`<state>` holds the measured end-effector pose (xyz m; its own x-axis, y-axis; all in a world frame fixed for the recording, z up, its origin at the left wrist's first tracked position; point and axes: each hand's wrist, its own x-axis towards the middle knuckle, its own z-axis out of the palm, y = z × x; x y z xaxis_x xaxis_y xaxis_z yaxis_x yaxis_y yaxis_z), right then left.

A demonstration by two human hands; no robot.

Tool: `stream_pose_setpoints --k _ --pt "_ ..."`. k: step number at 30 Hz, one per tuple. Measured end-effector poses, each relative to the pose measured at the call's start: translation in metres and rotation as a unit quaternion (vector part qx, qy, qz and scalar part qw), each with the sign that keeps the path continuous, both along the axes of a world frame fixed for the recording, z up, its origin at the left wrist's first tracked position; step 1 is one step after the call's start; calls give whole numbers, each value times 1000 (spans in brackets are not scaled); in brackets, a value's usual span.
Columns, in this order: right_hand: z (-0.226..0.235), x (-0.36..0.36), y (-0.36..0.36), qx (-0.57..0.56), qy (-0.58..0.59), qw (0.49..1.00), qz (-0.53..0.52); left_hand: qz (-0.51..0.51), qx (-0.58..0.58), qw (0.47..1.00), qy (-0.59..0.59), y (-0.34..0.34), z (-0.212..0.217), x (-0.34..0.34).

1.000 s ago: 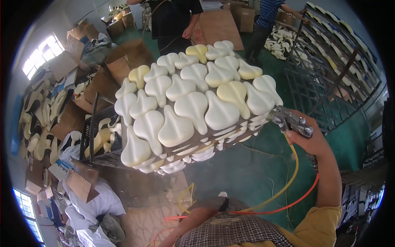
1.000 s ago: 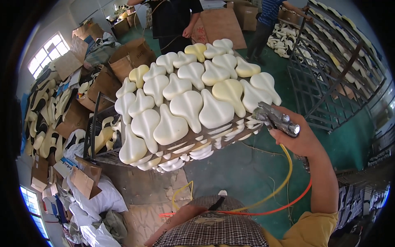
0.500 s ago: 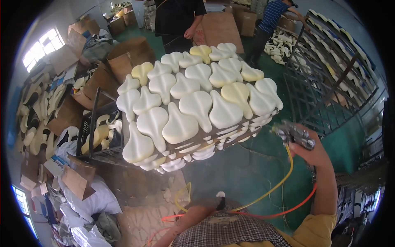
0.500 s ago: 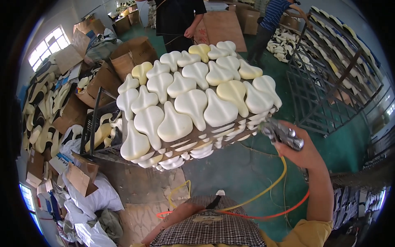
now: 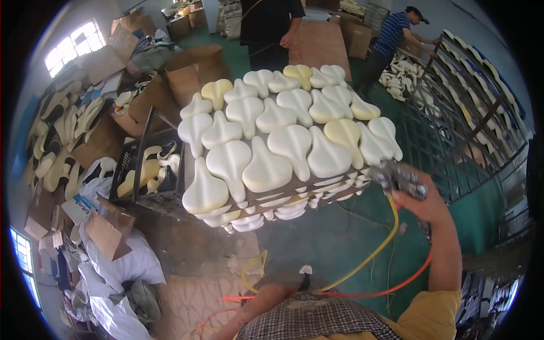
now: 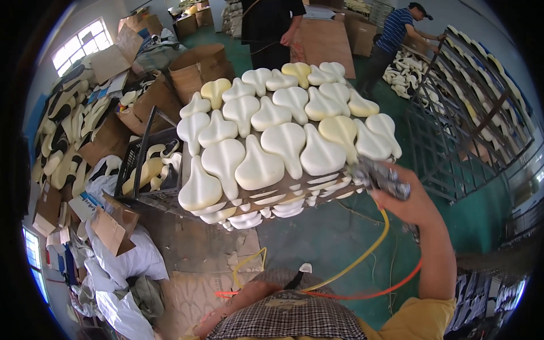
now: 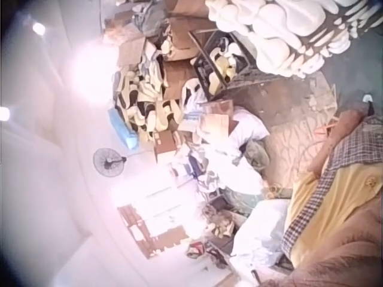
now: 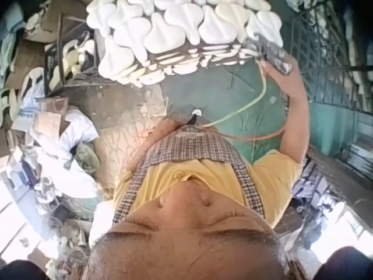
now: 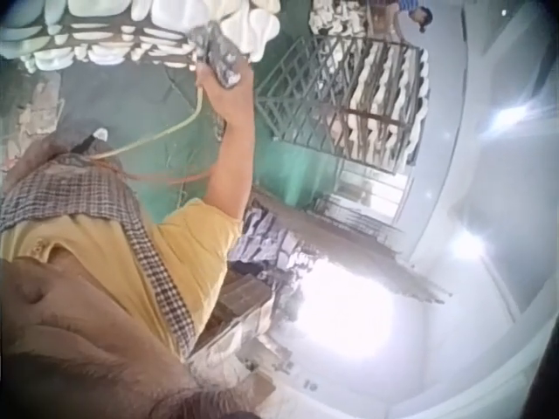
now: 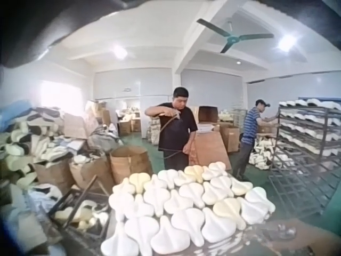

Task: Spraying foam bicycle seat components with a handheld spray gun in a workshop.

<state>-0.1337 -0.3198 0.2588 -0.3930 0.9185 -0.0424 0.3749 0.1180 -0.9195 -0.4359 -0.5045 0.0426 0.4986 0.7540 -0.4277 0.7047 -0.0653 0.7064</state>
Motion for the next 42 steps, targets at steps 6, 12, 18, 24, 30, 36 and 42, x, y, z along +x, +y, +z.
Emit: stream_pose_setpoints --k 6,12,18,24,30,36,42 --pt "-10 -3 -4 7 0 1000 -10 25 31 998 -56 0 22 -4" --pt "-7 -11 11 49 25 998 -20 -8 -37 999 19 -7 10 -10" --pt "-8 -41 -5 2 24 998 56 42 -17 999 -16 -15 22 -18" --pt "-6 -77 2 17 44 998 30 54 -19 997 -46 -15 38 -25" --pt "-13 -64 -23 -31 -11 995 90 66 -22 996 -57 -20 54 -37" --pt "-11 -80 -6 36 34 998 30 47 -21 998 -34 -24 34 -39" --pt "-12 -70 -40 -23 13 999 46 43 -26 999 -20 -27 26 -45"
